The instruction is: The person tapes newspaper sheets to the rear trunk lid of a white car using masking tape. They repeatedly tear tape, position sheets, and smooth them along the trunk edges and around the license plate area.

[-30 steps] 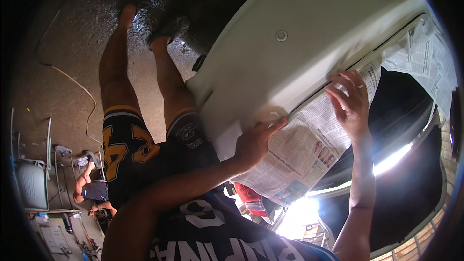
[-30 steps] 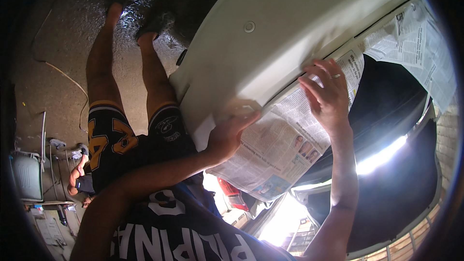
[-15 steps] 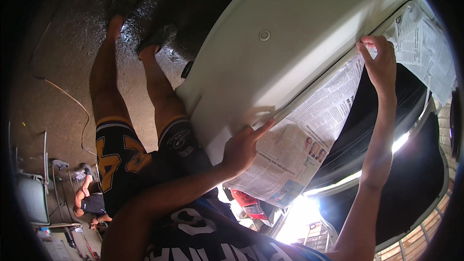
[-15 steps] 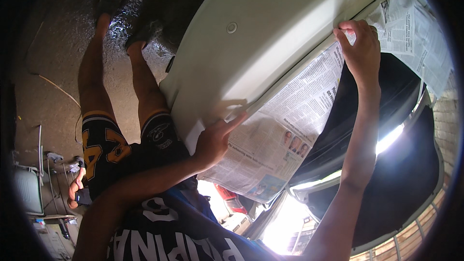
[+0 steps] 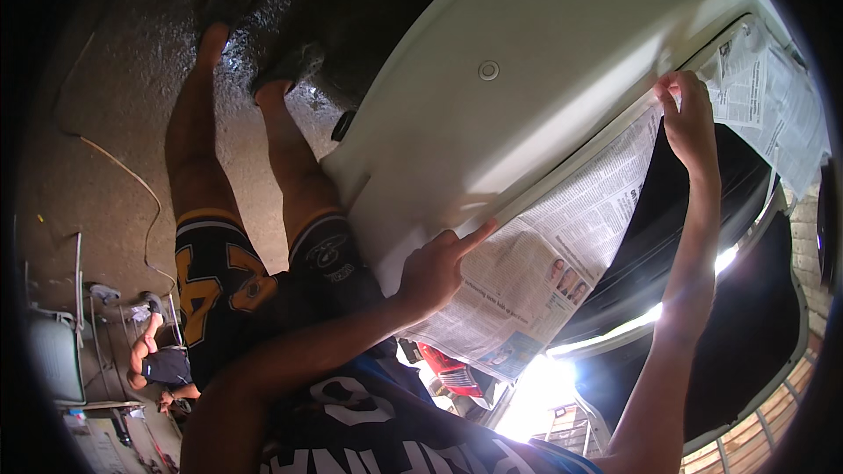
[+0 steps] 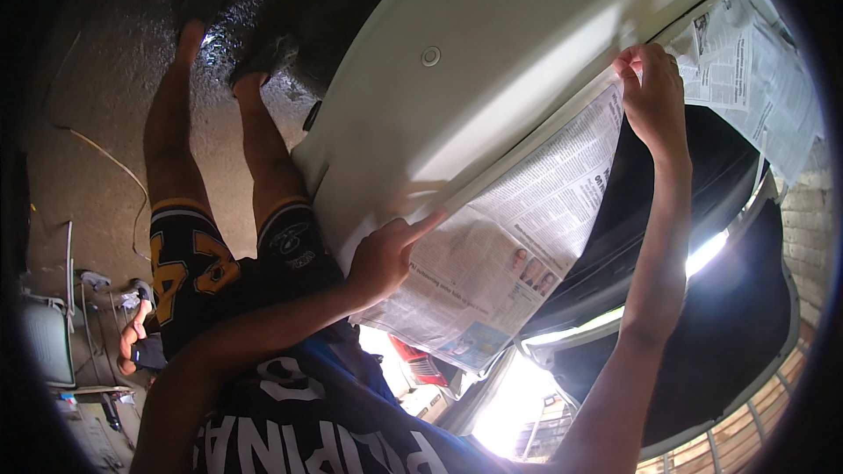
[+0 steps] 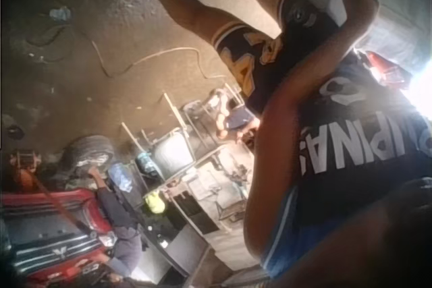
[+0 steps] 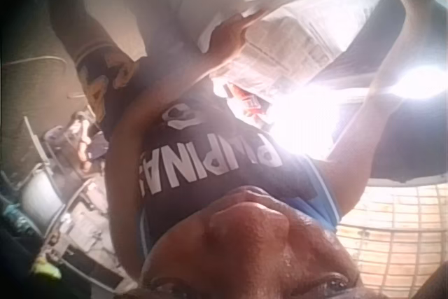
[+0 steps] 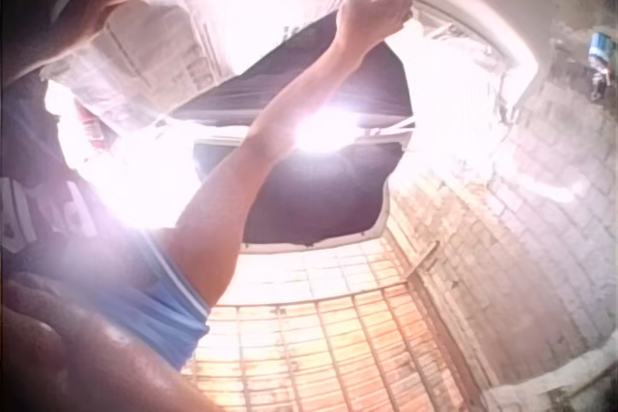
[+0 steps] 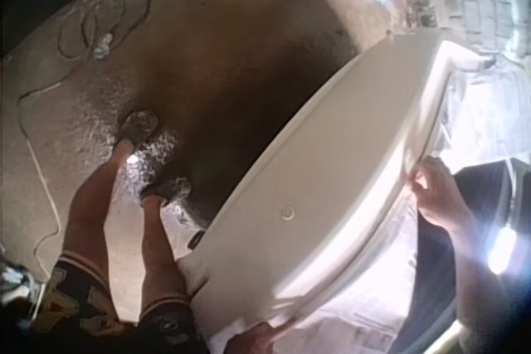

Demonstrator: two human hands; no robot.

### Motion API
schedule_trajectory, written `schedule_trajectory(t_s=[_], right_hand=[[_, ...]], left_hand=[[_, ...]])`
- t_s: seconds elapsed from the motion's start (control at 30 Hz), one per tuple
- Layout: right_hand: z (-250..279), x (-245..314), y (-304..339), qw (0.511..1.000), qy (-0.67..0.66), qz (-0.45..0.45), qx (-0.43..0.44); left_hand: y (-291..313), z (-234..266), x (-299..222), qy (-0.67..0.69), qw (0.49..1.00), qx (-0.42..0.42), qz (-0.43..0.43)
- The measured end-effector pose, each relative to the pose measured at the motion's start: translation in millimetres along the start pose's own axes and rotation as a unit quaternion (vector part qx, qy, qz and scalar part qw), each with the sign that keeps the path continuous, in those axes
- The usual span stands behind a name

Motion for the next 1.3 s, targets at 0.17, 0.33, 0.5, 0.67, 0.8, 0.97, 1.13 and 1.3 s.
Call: schedule_trajectory(t_s=[0.17, 0.33, 0.5, 0.67, 0.8, 0.97, 1.13, 1.3], right_hand=[[-10.5, 16.1, -4.5, 0.999, 0.019, 0.018, -0.023], [-15.2, 17.9, -8.4, 0.995, 0.085, -0.049, -0.007], [-13.9, 16.1, -8.2, 0.991, 0.126, -0.030, -0.015], [-18.3, 17.1, -9.2, 0.993, 0.111, -0.029, -0.031], [-22.6, 19.0, -9.5, 0.994, 0.081, 0.012, -0.077], [-25.3, 18.9, -10.8, 0.990, 0.079, 0.036, -0.107], [-24.5, 20.9, -7.9, 0.993, 0.088, 0.019, -0.080], [-20.1, 30.8, -0.2, 0.965, 0.188, 0.033, -0.180]], left_hand=[[-4.6, -1.2, 7.7, 0.004, 1.000, 0.008, 0.009], [-7.5, -2.2, 9.6, 0.013, 1.000, 0.013, 0.016], [-12.6, -3.0, 8.7, 0.004, 1.000, 0.022, 0.015], [-15.3, -2.9, 10.2, 0.022, 0.998, 0.044, 0.028], [-18.7, -1.9, 12.0, 0.025, 0.998, 0.044, 0.026], [-18.8, 0.5, 12.3, 0.044, 0.997, 0.052, 0.031], [-14.7, -0.8, 10.0, 0.037, 0.996, 0.060, 0.047], [-16.1, -5.3, 10.4, 0.059, 0.997, 0.037, 0.027]])
Point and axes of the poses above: each hand's wrist, its own y-axis away from the middle knuckle, its own z-axis out of the back of the hand, x = y × z, the point moved 2 cm from there along -y, towards the middle knuckle, and after that the axes turned 13 degrees about x, right-handed, at the moved point
